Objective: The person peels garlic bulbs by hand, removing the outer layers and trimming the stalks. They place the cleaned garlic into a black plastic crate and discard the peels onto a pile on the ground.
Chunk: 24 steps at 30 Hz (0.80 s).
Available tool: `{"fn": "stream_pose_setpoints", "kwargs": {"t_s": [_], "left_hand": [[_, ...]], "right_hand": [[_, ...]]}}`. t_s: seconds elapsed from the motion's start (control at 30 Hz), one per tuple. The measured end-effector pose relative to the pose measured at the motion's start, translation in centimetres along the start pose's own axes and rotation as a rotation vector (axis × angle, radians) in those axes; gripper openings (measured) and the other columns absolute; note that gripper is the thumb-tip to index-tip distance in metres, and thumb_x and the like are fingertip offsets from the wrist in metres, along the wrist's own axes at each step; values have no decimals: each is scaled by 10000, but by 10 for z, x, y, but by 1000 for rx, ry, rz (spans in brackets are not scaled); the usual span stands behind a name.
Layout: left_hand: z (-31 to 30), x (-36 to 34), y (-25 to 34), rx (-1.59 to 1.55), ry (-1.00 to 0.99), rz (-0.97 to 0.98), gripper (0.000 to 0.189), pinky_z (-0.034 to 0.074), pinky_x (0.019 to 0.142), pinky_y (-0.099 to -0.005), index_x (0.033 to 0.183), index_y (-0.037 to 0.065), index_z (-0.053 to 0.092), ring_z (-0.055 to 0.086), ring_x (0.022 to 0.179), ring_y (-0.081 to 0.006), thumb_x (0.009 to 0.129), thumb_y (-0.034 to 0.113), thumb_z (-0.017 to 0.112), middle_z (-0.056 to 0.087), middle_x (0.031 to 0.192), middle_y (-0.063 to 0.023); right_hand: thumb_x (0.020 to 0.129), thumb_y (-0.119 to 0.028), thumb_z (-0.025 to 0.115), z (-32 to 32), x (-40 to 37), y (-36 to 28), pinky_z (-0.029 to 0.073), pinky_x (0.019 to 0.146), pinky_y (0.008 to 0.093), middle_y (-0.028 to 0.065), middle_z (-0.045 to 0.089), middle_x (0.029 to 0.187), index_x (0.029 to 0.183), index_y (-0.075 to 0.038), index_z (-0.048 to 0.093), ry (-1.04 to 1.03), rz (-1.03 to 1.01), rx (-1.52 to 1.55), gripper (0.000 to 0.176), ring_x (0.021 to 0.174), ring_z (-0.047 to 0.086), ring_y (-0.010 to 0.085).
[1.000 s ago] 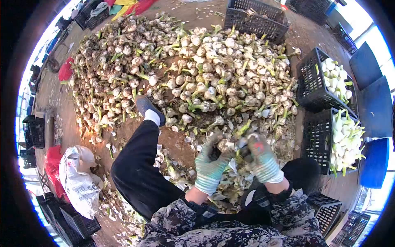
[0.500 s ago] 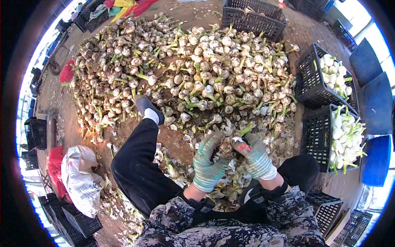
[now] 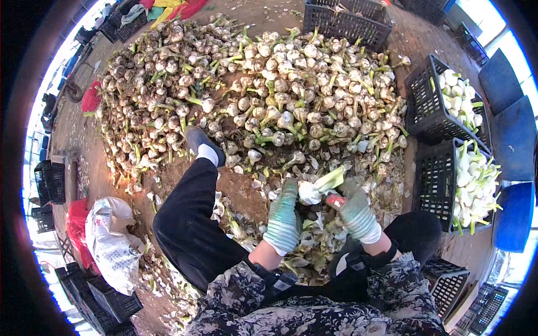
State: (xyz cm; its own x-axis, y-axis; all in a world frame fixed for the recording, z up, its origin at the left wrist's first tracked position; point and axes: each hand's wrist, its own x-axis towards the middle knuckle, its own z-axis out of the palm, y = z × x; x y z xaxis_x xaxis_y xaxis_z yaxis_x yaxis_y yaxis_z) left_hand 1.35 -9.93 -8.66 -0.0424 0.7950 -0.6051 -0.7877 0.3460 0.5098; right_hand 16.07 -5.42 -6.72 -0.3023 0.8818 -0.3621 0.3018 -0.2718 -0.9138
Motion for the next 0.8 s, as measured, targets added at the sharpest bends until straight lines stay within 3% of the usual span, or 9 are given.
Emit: {"fn": "stream_pose_setpoints", "kwargs": {"t_s": [0.17, 0.3, 0.37, 0.43, 0.5, 0.53, 0.6, 0.7, 0.8], "left_hand": [[-3, -1, 4, -11, -70, 20, 362, 452, 593, -279, 944, 63, 548, 554, 725, -154, 879, 411, 471, 579, 808, -34], [1, -3, 0, 16, 7, 203, 273, 476, 714, -305, 1014, 46, 523, 558, 812, -164, 865, 274, 519, 569, 904, -54], [3, -4, 2, 29, 7, 271, 338, 469, 795, -310, 1132, 9, 475, 557, 877, -172, 839, 162, 550, 557, 992, -83], [7, -8, 3, 171, -17, 298, 456, 453, 820, -295, 1229, -9, 401, 548, 919, -171, 822, 123, 557, 546, 1040, -98], [6, -10, 0, 196, -60, 316, 491, 445, 824, -282, 1258, -7, 380, 537, 940, -164, 819, 122, 561, 537, 1074, -98], [4, -10, 0, 192, -73, 300, 513, 437, 843, -282, 1268, -5, 371, 524, 970, -160, 808, 94, 576, 532, 1090, -92], [2, -7, -3, 395, -82, 409, 532, 417, 869, -282, 1264, -9, 379, 503, 1004, -159, 788, 63, 604, 506, 1131, -95], [5, -9, 0, 650, -89, 555, 601, 407, 894, -294, 1261, -17, 382, 486, 1041, -165, 727, -15, 659, 478, 1181, -111], [6, -12, 5, 479, -117, 378, 571, 414, 894, -304, 1251, -16, 396, 494, 1035, -159, 734, -21, 639, 502, 1150, -110]], "right_hand": [[774, -108, 637, -5, 7, 15, 439, 782, 256, 97, 617, 981, 1119, 32, 510, -80, 25, 58, 394, 878, 561, 121], [829, -153, 591, -8, 6, 9, 436, 793, 249, 82, 593, 1020, 1156, 44, 474, -128, 196, 486, 399, 915, 536, 121], [838, -157, 578, -12, 1, -1, 440, 767, 248, 93, 594, 1009, 1142, 44, 483, -198, -10, 117, 376, 897, 540, 129], [765, -134, 665, -1, 10, 14, 446, 707, 256, 107, 618, 932, 1071, 38, 521, -97, 113, 321, 380, 795, 559, 113], [846, -59, 526, -7, 6, 13, 498, 662, 260, 142, 554, 1081, 1158, 36, 441, -206, -93, -315, 337, 948, 558, 125], [846, -59, 526, -7, 4, 13, 498, 662, 260, 142, 554, 1081, 1158, 36, 441, -200, -91, -312, 337, 948, 558, 125], [733, -59, 679, -3, 3, 12, 469, 682, 241, 92, 636, 866, 1027, 21, 550, -5, 66, 197, 331, 789, 574, 92], [747, -55, 662, -4, 2, 12, 475, 684, 246, 84, 631, 903, 1062, 20, 537, -10, 17, 193, 347, 793, 579, 101], [761, -43, 638, 2, 1, 8, 475, 688, 242, 79, 625, 936, 1107, 25, 514, 99, -140, 423, 374, 796, 578, 104]]}}
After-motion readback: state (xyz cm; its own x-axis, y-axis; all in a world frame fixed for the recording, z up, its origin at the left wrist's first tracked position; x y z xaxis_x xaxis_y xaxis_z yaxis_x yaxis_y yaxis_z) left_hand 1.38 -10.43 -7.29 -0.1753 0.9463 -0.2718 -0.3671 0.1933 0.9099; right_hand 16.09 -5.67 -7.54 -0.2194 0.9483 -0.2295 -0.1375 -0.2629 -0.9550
